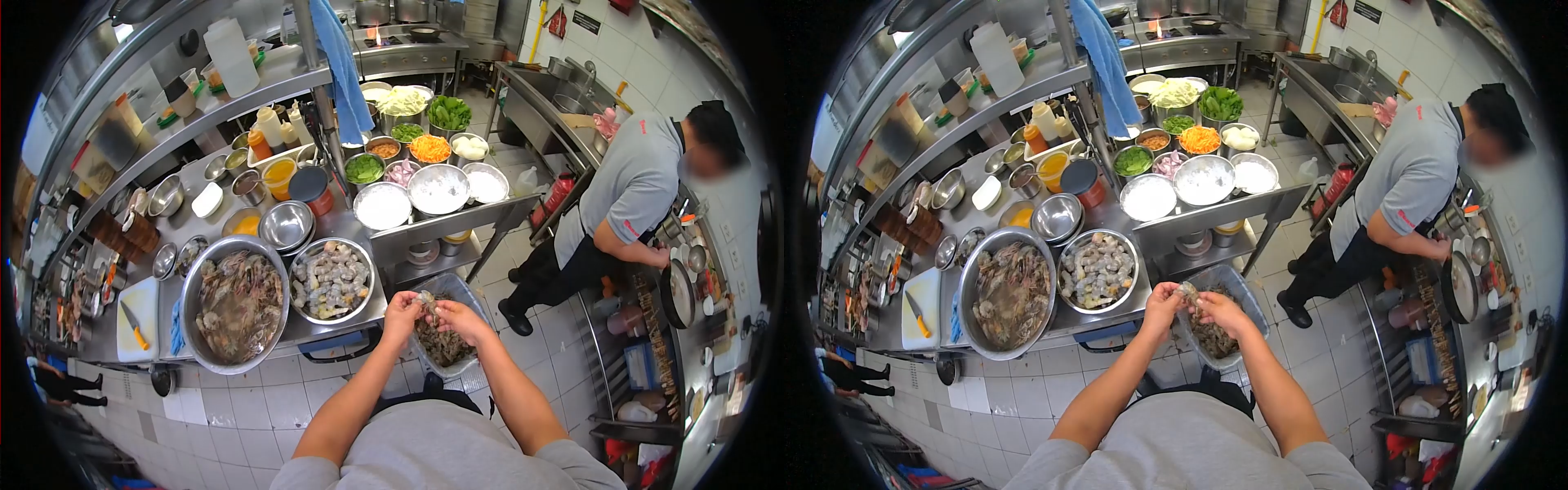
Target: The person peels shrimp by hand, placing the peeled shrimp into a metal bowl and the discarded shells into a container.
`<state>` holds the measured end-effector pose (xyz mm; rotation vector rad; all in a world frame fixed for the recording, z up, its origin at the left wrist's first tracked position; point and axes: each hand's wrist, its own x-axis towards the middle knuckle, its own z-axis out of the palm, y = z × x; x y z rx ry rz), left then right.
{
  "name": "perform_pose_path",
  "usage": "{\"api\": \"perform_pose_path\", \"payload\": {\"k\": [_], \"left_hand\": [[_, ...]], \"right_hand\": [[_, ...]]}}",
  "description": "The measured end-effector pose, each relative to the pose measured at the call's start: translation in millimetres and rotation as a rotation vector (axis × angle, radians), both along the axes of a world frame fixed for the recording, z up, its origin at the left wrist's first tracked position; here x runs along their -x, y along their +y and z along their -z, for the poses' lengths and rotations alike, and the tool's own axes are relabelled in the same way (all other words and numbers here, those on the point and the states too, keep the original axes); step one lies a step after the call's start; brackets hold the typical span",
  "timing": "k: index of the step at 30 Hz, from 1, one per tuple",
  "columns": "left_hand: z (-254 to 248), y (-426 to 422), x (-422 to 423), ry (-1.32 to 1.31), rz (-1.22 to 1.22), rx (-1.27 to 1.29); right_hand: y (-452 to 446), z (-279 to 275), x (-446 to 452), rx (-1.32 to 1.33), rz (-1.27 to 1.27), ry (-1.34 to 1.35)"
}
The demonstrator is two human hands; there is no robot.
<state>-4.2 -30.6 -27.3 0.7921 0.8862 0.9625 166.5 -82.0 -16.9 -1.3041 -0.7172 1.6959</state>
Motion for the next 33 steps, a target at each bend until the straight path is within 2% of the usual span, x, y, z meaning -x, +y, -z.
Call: {"api": "perform_pose_path", "payload": {"k": [2,4,5,7,8,10,11,13,15,19,21,24,25,26,28,30,33], "left_hand": [[-2.0,0.2,1.4,0.042,0.043,-0.035],[-4.4,1.3,3.4,0.086,0.087,-0.068],[-5.4,2.4,5.3,0.120,0.170,-0.111],[3.6,4.7,7.8,0.155,0.252,-0.154],[9.9,7.2,8.2,0.213,0.291,-0.200],[8.3,8.9,8.7,0.271,0.324,-0.246],[7.9,8.6,9.1,0.352,0.354,-0.296],[-5.9,7.8,11.4,0.438,0.375,-0.341],[-16.9,7.6,14.4,0.705,0.494,-0.445],[-19.5,-0.8,9.5,0.760,0.480,-0.429],[-11.3,-6.6,6.4,0.828,0.398,-0.451],[0.9,-7.0,19.3,0.796,0.404,-0.369],[-22.0,-7.6,25.8,0.701,0.461,-0.162],[-18.9,-5.6,30.3,0.703,0.454,-0.161],[-16.9,-3.6,38.7,0.245,0.318,0.012],[-27.7,0.0,51.4,0.165,0.226,-0.014],[-59.9,19.2,79.5,0.222,0.066,-0.147]], "right_hand": [[-3.1,10.8,-2.0,-0.004,-0.078,0.028],[-1.5,23.0,-3.9,-0.054,-0.033,-0.144],[-2.5,29.0,-5.7,-0.052,-0.032,-0.143],[-3.8,19.1,-4.0,-0.176,-0.021,-0.430],[-6.3,13.7,-3.0,-0.176,-0.022,-0.430],[-10.8,-1.1,0.3,-0.221,0.012,-0.669],[-12.4,-3.7,1.2,-0.222,0.008,-0.669],[-16.9,-1.9,1.7,-0.337,-0.017,-0.963],[-16.6,5.3,3.3,-0.391,-0.001,-1.026],[-9.2,26.0,3.5,-0.447,0.033,-1.251],[-4.8,40.5,-3.5,-0.361,0.073,-1.279],[-6.9,52.0,-28.9,-0.203,0.056,-1.293],[-9.0,54.3,-38.9,-0.128,0.003,-1.281],[-10.7,57.0,-46.3,-0.134,-0.001,-1.279],[-20.3,69.9,-60.7,-0.171,-0.044,-1.111],[-29.7,97.0,-71.4,-0.192,-0.108,-1.089],[-47.1,128.3,-72.2,-0.150,-0.111,-1.083]]}}
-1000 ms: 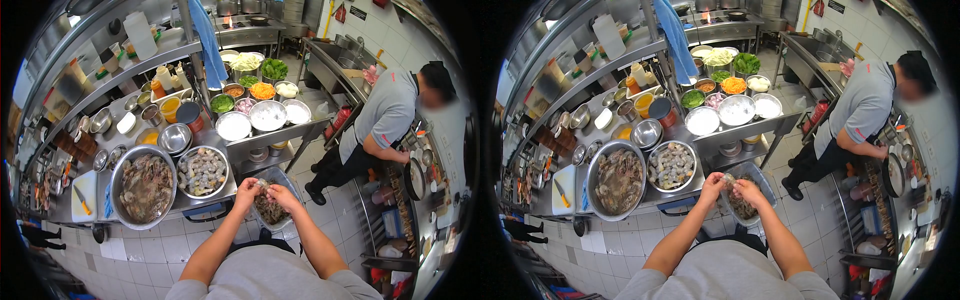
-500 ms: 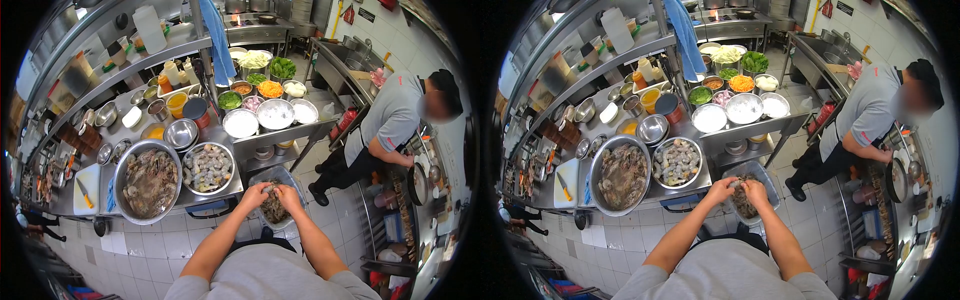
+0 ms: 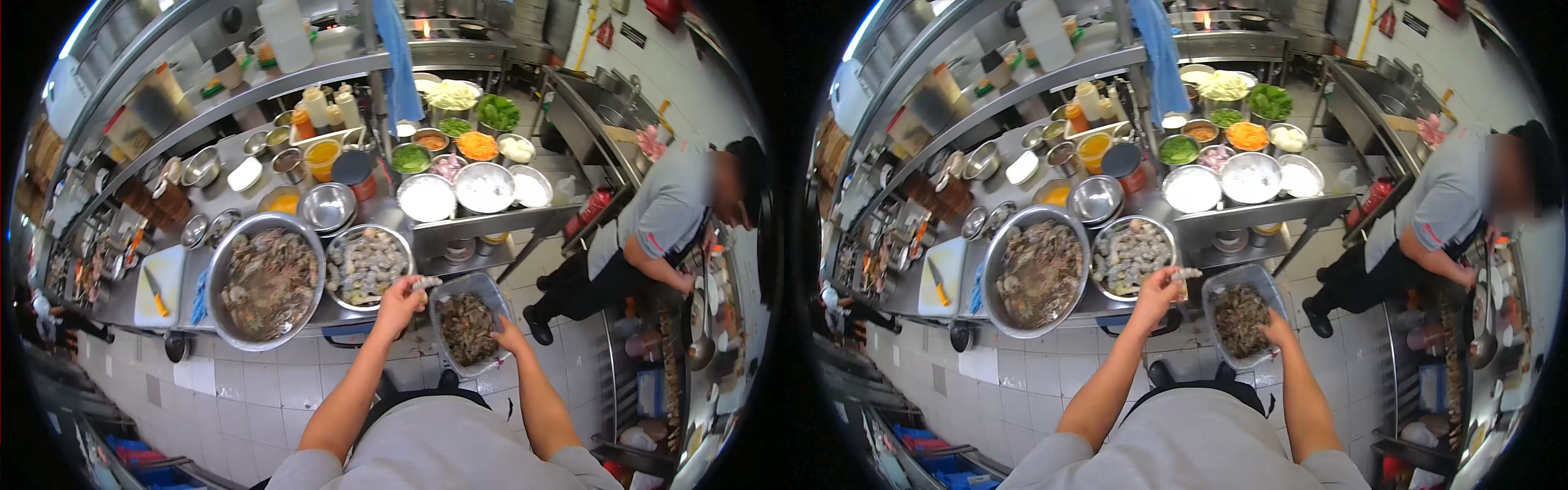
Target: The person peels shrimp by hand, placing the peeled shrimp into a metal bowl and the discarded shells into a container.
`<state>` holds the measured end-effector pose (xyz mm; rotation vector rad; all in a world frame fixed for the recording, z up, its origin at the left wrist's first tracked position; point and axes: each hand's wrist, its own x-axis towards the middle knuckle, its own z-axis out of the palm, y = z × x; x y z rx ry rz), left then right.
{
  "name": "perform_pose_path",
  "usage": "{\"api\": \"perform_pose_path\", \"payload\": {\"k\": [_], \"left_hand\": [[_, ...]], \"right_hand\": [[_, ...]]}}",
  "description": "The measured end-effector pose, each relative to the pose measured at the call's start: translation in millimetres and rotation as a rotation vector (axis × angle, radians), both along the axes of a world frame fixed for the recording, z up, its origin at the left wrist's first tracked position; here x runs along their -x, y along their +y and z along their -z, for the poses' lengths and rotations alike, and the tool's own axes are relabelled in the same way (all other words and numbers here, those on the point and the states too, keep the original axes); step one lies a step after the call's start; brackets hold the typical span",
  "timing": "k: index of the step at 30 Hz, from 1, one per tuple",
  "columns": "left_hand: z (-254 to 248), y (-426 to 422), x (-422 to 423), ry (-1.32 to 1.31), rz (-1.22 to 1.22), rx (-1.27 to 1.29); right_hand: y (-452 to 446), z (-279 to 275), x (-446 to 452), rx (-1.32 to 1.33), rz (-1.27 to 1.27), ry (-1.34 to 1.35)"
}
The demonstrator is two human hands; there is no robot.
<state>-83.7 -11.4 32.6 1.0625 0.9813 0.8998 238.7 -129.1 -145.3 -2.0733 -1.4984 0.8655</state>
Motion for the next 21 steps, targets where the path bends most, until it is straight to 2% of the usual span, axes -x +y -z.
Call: {"api": "perform_pose_path", "payload": {"k": [3,4,6,7,8,11,13,15,16,18,19,21], "left_hand": [[-16.5,29.1,37.6,0.303,-0.109,-0.195],[-17.6,34.5,51.8,0.310,-0.127,-0.197],[-18.0,42.4,81.0,0.711,-0.290,-0.565],[-14.6,44.3,97.5,0.738,-0.339,-0.596],[-6.5,46.3,114.7,0.656,-0.381,-0.519],[-6.1,41.2,163.4,0.551,-0.526,-0.400],[-15.6,34.5,195.8,0.518,-0.633,-0.358],[-27.8,32.5,232.1,0.759,-0.732,-0.415],[-27.5,33.3,252.7,0.763,-0.742,-0.412],[-31.2,34.9,282.6,1.198,-0.719,-0.376],[-33.1,36.6,288.6,1.201,-0.724,-0.372],[-36.9,40.9,295.9,1.244,-0.385,-0.146]], "right_hand": [[-12.8,1.9,0.3,0.105,-0.041,-0.004],[-15.7,3.1,0.4,0.153,-0.022,0.031],[-19.8,0.6,-0.1,0.199,-0.021,0.068],[-20.9,-1.4,-0.5,0.273,0.063,0.183],[-20.9,-2.0,1.5,0.351,0.147,0.298],[-26.4,23.3,-10.0,0.309,0.150,0.311],[-24.2,19.7,-7.5,0.328,0.147,0.317],[-20.9,12.6,-2.9,0.346,0.151,0.318],[-18.1,10.7,-0.7,0.358,0.137,0.346],[-13.0,15.4,5.0,0.374,0.117,0.374],[-9.8,21.9,8.4,0.322,0.094,0.438],[-5.2,23.5,14.1,0.270,0.071,0.502]]}}
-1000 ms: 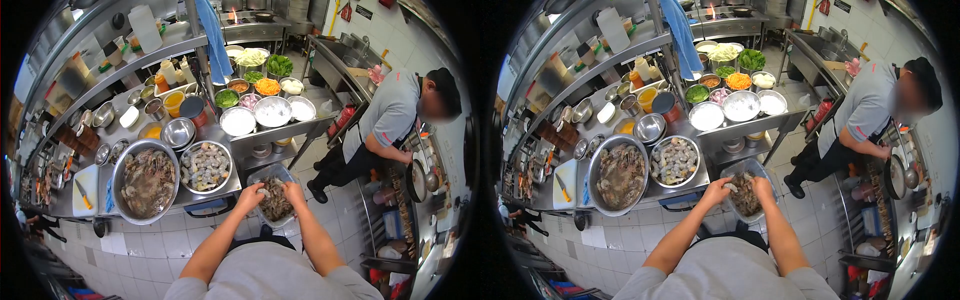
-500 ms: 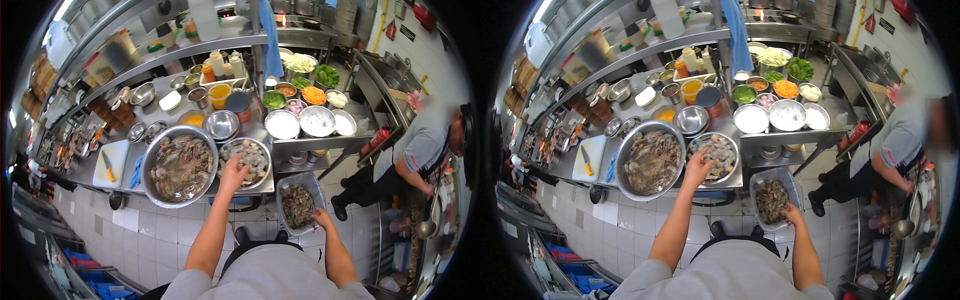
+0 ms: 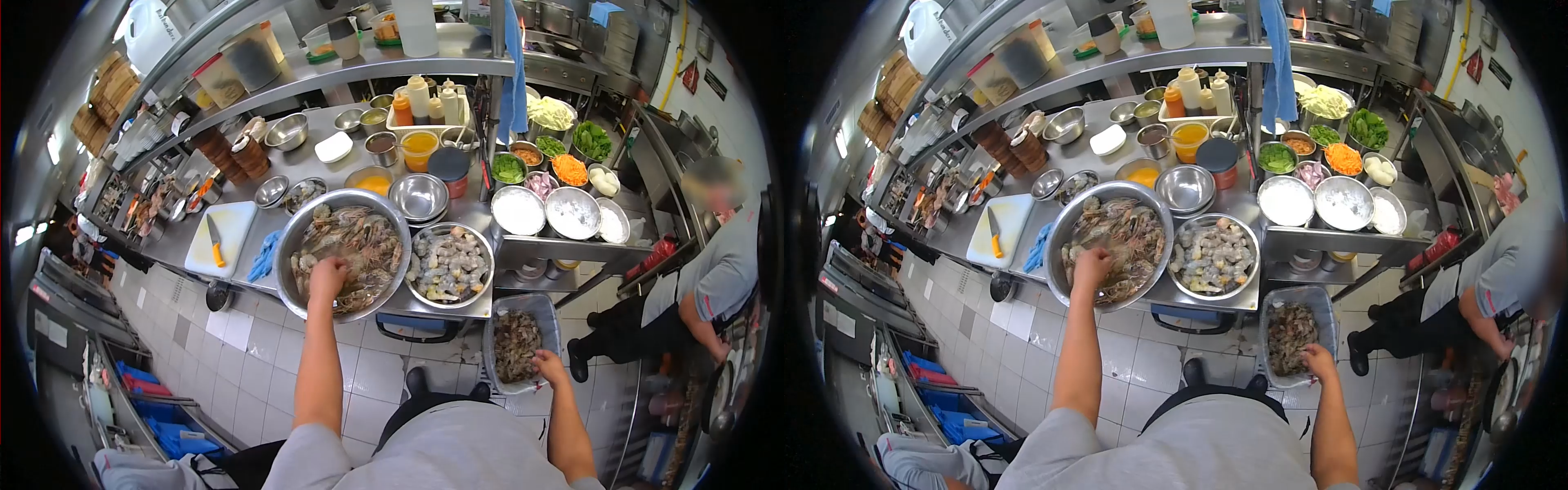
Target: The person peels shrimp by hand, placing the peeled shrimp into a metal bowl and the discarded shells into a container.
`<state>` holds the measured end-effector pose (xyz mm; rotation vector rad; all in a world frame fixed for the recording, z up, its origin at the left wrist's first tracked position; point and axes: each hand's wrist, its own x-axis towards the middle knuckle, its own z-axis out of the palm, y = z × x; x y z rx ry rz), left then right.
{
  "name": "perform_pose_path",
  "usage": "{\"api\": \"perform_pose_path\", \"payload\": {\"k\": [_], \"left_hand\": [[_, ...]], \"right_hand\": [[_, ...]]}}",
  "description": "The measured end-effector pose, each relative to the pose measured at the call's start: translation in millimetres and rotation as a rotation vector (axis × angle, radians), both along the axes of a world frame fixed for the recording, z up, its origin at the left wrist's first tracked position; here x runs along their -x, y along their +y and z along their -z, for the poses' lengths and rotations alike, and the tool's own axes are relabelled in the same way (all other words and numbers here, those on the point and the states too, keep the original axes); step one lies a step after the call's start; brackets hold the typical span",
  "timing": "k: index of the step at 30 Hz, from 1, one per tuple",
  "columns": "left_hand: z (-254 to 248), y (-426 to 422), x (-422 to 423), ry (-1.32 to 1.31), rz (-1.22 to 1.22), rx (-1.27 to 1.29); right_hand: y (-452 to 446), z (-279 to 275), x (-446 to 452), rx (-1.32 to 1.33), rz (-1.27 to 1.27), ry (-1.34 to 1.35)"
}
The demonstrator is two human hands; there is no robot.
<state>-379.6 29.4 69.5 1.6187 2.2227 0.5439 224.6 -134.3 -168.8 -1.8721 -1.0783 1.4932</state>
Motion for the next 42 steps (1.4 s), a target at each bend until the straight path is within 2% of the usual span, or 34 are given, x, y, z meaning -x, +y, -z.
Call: {"api": "perform_pose_path", "payload": {"k": [2,4,6,8,9,11,12,14,15,17,18,20,22,24,25,27,29,31,33,36,38,39,40,42], "left_hand": [[27.7,10.6,5.3,0.029,0.072,0.013],[37.7,17.1,-10.4,0.265,0.169,0.028],[37.6,16.5,-18.9,0.275,0.152,-0.063],[30.5,21.5,-24.7,0.254,0.115,0.104],[34.3,22.8,-21.4,0.254,0.121,0.101],[47.1,19.3,-2.4,0.076,0.136,-0.034],[47.2,15.6,5.5,0.078,0.146,-0.033],[41.8,7.9,20.9,-0.386,0.083,-0.057],[35.4,4.1,27.9,-0.385,0.088,-0.055],[17.3,-5.0,37.4,-0.969,-0.052,-0.120],[8.4,-7.3,36.6,-0.968,-0.053,-0.122],[-12.4,-11.3,32.4,-1.302,-0.051,-0.315],[-35.6,-16.7,12.1,-1.344,-0.043,-0.368],[-52.1,-19.9,-15.8,-1.390,0.017,-0.374],[-47.6,-16.8,-24.7,-1.441,0.123,-0.336],[-52.5,-17.7,-70.2,-1.448,0.171,-0.298],[-54.3,-22.1,-122.0,-1.407,0.254,-0.222],[-46.9,-27.5,-175.9,-1.369,0.295,-0.137],[-24.4,-32.8,-225.7,-1.315,0.420,-0.085],[1.8,-41.8,-281.8,-1.118,0.528,-0.001],[10.0,-44.9,-299.9,-1.115,0.507,0.026],[12.0,-41.0,-303.1,-0.887,0.594,-0.090],[14.4,-39.6,-306.8,-0.653,0.671,-0.206],[19.8,-40.4,-315.7,-0.589,0.657,-0.142]], "right_hand": [[12.1,-13.8,17.6,0.045,-0.021,0.070],[23.2,-23.1,33.5,0.023,-0.068,0.048],[30.4,-29.6,43.9,0.000,-0.110,0.019],[39.2,-32.0,53.5,-0.076,-0.221,0.008],[41.0,-43.7,61.6,-0.097,-0.221,0.012],[43.1,-79.2,77.9,-0.125,-0.216,0.047],[43.5,-93.9,83.2,-0.151,-0.218,0.081],[45.7,-111.9,89.5,-0.139,-0.204,0.101],[47.1,-120.2,92.5,-0.130,-0.202,0.121],[49.7,-140.8,99.1,-0.146,-0.189,0.140],[52.3,-146.5,102.7,-0.161,-0.182,0.159],[59.6,-148.1,108.9,-0.238,-0.161,0.200],[68.9,-162.5,119.1,-0.315,-0.141,0.240],[76.5,-206.9,139.7,-0.475,-0.161,0.139],[80.3,-220.0,149.3,-0.476,-0.159,0.134],[87.0,-245.7,166.6,-0.659,-0.223,0.150],[87.5,-284.0,181.5,-0.779,-0.315,0.056],[92.2,-289.1,187.7,-0.807,-0.372,0.004],[92.1,-280.7,187.6,-0.784,-0.356,-0.085],[96.7,-231.5,166.0,-0.732,-0.226,-0.231],[92.6,-218.5,142.5,-0.544,-0.087,-0.071],[89.3,-211.3,134.2,-0.401,0.024,0.220],[83.7,-205.0,122.3,-0.399,0.035,0.213],[75.4,-198.1,103.1,-0.225,0.160,0.615]]}}
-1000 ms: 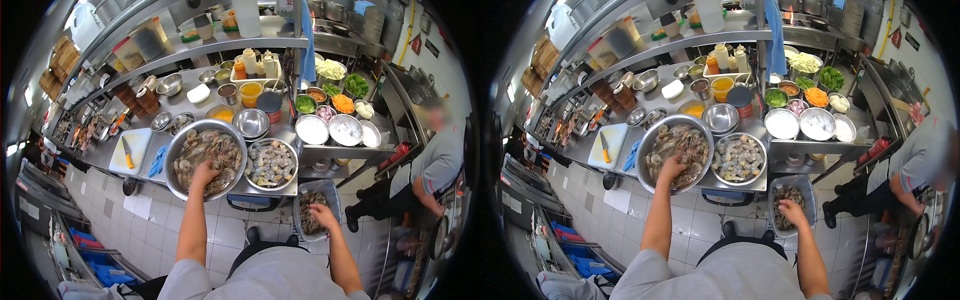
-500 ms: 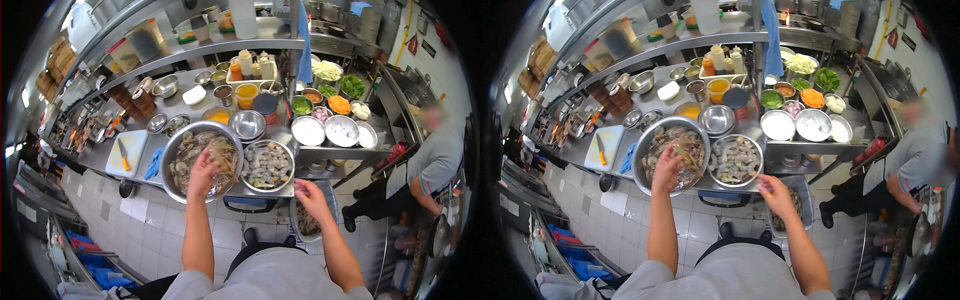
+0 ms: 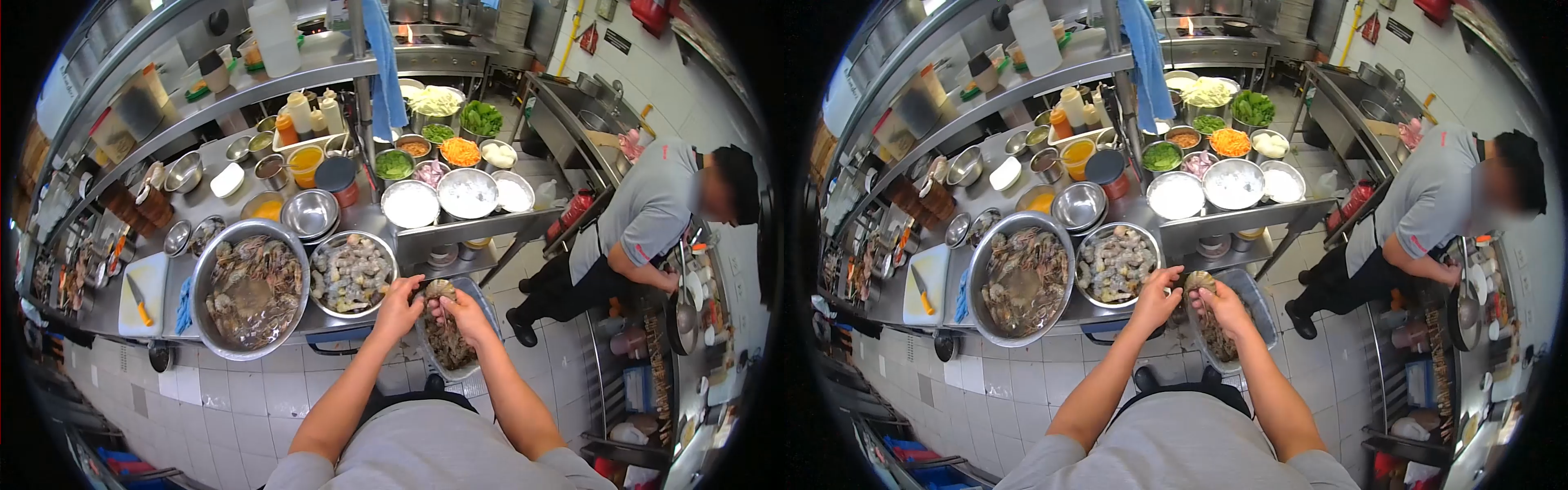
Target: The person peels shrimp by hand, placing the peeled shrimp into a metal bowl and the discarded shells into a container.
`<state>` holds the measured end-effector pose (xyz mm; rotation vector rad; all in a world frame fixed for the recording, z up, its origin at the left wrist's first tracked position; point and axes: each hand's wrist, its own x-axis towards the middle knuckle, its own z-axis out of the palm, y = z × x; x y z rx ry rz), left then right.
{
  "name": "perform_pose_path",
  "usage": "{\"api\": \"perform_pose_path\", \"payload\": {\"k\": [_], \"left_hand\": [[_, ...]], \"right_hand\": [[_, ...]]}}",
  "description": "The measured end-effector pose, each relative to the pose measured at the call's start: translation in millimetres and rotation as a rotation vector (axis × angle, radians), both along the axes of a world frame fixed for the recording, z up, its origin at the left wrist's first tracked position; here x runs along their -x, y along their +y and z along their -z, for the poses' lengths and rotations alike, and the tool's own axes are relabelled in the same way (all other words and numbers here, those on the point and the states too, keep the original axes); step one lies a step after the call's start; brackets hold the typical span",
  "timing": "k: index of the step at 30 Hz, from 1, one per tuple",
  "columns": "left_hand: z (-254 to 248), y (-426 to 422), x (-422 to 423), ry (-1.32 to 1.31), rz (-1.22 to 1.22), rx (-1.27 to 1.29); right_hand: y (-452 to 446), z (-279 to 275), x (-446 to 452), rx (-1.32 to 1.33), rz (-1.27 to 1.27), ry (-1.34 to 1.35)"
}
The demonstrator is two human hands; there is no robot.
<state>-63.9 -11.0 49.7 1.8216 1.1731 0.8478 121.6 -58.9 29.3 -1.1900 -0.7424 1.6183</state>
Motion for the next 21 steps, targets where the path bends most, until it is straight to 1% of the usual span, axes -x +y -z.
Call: {"api": "perform_pose_path", "payload": {"k": [2,3,4,5,6,7,8,10,11,13,14,15,16,17,18,19,20,21], "left_hand": [[5.9,0.9,-12.4,-0.028,0.132,-0.119],[5.2,-0.6,-19.6,-0.040,0.188,-0.069],[4.2,-0.8,-26.0,-0.039,0.193,-0.069],[3.2,-0.6,-31.7,-0.025,0.259,-0.055],[4.2,-1.5,-36.6,-0.011,0.324,-0.040],[13.7,2.8,-42.4,0.053,0.352,-0.206],[19.3,2.2,-44.5,0.053,0.353,-0.205],[19.3,-1.1,-47.6,0.357,0.399,-0.484],[19.9,-1.8,-50.3,0.396,0.419,-0.483],[21.2,-0.4,-51.9,0.395,0.403,-0.526],[21.9,0.5,-53.3,0.393,0.385,-0.569],[24.5,1.3,-55.7,0.392,0.387,-0.569],[26.9,2.4,-58.9,0.377,0.339,-0.530],[29.8,3.4,-61.3,0.361,0.292,-0.491],[34.5,4.4,-63.4,0.364,0.294,-0.487],[39.5,4.8,-66.1,0.266,0.246,-0.366],[44.9,4.7,-68.6,0.168,0.198,-0.245],[51.9,5.7,-70.6,0.129,0.161,-0.222]], "right_hand": [[-7.0,3.1,-9.9,0.007,-0.005,0.035],[-9.5,7.6,-14.4,0.033,-0.032,0.071],[-11.1,12.2,-18.4,0.057,-0.060,0.107],[-12.4,16.7,-21.8,0.057,-0.057,0.109],[-13.7,20.0,-24.2,0.111,-0.089,0.043],[-14.3,23.3,-26.4,0.164,-0.123,-0.023],[-13.9,26.5,-28.8,0.165,-0.122,-0.023],[-13.1,28.9,-32.2,0.199,-0.208,-0.364],[-13.3,29.8,-33.4,0.200,-0.207,-0.363],[-14.0,29.7,-35.8,0.091,-0.167,-0.613],[-13.2,30.6,-37.8,0.093,-0.164,-0.613],[-11.3,31.6,-39.8,0.012,-0.153,-0.736],[-9.2,32.6,-41.4,-0.071,-0.142,-0.858],[-7.6,34.0,-42.9,-0.069,-0.142,-0.856],[-6.0,30.9,-42.8,-0.168,-0.106,-0.972],[-5.5,28.1,-43.0,-0.265,-0.070,-1.086],[-5.1,25.5,-43.7,-0.257,-0.071,-1.083],[-3.6,22.3,-44.6,-0.314,-0.076,-1.139]]}}
